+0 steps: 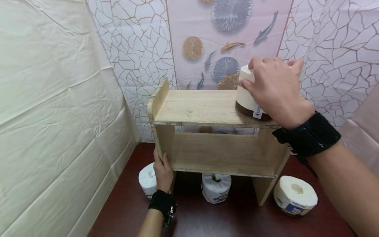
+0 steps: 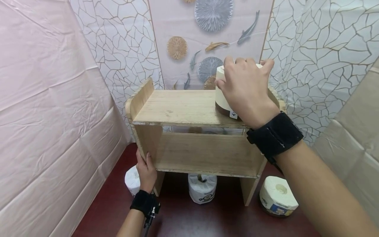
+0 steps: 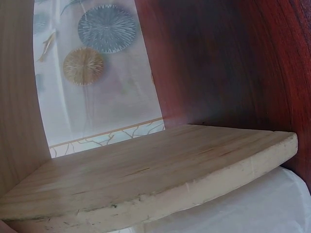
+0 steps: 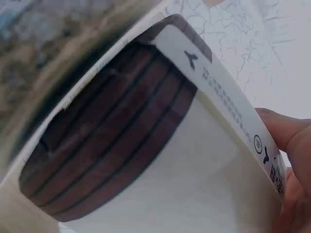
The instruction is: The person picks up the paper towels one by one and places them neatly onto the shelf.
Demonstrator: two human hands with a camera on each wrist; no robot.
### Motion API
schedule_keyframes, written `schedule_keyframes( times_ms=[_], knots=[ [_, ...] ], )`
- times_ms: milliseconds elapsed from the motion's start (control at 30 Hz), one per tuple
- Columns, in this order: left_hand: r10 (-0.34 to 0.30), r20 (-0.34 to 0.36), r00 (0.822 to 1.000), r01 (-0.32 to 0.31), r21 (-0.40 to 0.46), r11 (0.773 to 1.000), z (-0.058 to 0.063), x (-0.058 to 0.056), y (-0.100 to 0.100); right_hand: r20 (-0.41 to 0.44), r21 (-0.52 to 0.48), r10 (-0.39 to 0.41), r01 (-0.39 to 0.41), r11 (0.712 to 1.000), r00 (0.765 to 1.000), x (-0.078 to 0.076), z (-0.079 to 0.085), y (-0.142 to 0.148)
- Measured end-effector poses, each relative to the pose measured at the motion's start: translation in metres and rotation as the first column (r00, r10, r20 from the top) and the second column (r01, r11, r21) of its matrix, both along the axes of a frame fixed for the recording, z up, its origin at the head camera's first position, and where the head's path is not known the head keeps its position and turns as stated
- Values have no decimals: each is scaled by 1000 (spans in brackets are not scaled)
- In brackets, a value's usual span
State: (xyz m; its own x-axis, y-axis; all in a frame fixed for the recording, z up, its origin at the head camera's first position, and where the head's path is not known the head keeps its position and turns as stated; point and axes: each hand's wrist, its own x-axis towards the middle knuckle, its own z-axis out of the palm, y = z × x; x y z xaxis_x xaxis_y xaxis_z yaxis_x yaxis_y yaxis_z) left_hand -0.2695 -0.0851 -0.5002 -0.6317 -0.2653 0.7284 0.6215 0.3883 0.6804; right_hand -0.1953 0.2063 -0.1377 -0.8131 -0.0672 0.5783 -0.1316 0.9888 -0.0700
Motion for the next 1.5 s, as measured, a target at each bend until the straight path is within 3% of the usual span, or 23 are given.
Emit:
schedule_keyframes(
  times_ms=[300, 567, 733, 1033, 1500],
  knots=[
    [-1, 12, 1000, 1, -3, 1000, 3, 1, 0, -39, -8, 39, -39, 999, 998, 6, -1, 11],
    [-13, 31, 999, 13, 9, 1000, 4, 4, 1, 21, -22, 52, -52, 998, 998, 13, 1, 19],
    [-10, 34, 999, 10, 18, 1000, 3, 4, 1, 4, -24, 83, -83, 996, 997, 16, 1, 25],
    [-15, 36, 999, 14, 29, 999, 1, 5, 1, -16, -88, 199, -199, 976, 980, 18, -1, 32],
    [-15, 37, 999, 15, 18, 1000, 6, 7, 2, -46, -135, 272, -276, 952, 961, 17, -6, 36]
  ],
)
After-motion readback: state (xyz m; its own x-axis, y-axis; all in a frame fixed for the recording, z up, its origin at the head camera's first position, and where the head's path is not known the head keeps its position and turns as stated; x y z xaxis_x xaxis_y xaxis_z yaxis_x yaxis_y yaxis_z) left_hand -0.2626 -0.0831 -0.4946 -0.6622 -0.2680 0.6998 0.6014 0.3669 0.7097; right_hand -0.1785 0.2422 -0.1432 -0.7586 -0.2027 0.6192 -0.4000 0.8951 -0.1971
